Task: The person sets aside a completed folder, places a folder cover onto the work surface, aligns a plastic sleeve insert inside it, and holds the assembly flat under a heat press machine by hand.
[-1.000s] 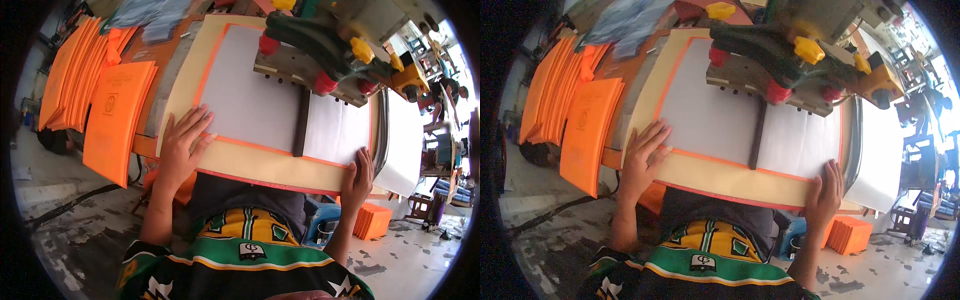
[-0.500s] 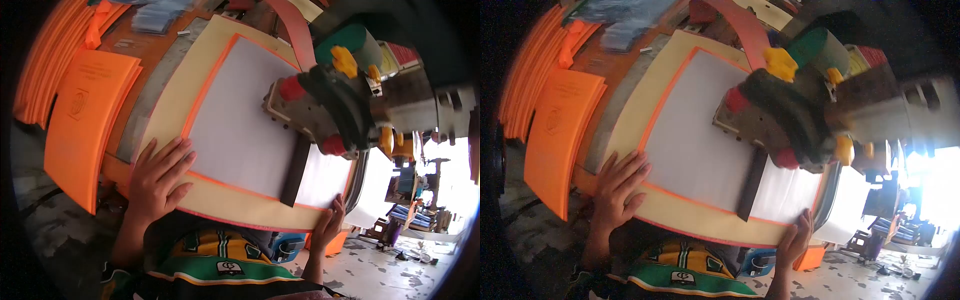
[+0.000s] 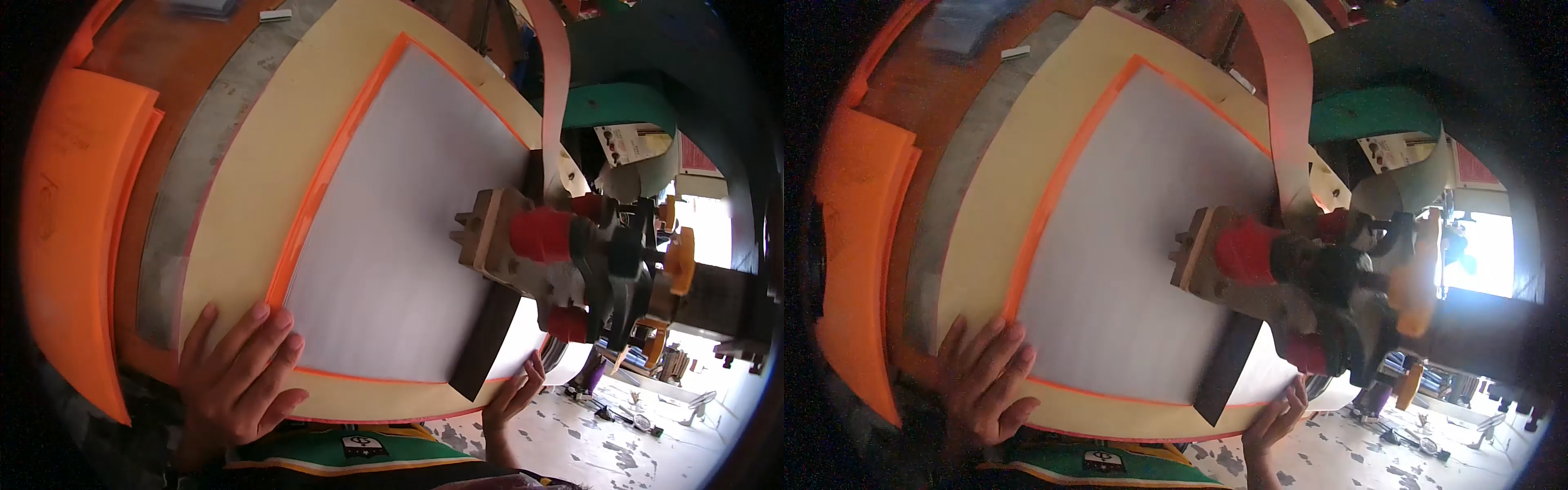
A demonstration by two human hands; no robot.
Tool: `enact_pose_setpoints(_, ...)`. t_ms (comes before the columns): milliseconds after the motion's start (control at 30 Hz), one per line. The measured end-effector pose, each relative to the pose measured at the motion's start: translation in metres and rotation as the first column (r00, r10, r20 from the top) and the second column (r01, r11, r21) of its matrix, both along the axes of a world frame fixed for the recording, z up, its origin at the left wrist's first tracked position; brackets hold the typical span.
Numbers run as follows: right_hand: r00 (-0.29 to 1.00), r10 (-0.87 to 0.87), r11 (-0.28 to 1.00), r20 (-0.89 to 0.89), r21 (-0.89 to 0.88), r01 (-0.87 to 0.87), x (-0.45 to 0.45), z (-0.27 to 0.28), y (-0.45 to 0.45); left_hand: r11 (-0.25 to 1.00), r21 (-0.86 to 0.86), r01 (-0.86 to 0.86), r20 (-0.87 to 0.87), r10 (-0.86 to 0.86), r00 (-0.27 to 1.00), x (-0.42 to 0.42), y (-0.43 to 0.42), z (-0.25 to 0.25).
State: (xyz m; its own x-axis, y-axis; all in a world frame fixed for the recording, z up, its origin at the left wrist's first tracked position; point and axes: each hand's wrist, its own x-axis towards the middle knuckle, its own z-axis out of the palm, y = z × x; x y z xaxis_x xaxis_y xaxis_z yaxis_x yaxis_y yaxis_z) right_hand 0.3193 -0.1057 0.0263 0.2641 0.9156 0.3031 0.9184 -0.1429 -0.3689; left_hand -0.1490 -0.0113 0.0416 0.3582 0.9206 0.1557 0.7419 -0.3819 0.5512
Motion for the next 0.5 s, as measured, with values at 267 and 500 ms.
enact_pose_setpoints(267,0.999,0.032,0.998,0.031,-0.052,-0.030,0.0010,0.0029,-0.0020,0.999,0.033,0.005,-0.055,-0.004,0.998,-0.0001,-0.0021,-0.0024)
enact_pose_setpoints(500,1.000,0.013,0.999,0.005,-0.034,-0.013,0.0056,-0.0006,-0.0053,0.997,0.081,-0.017,-0.045,0.021,0.999,0.0012,-0.0062,-0.0053)
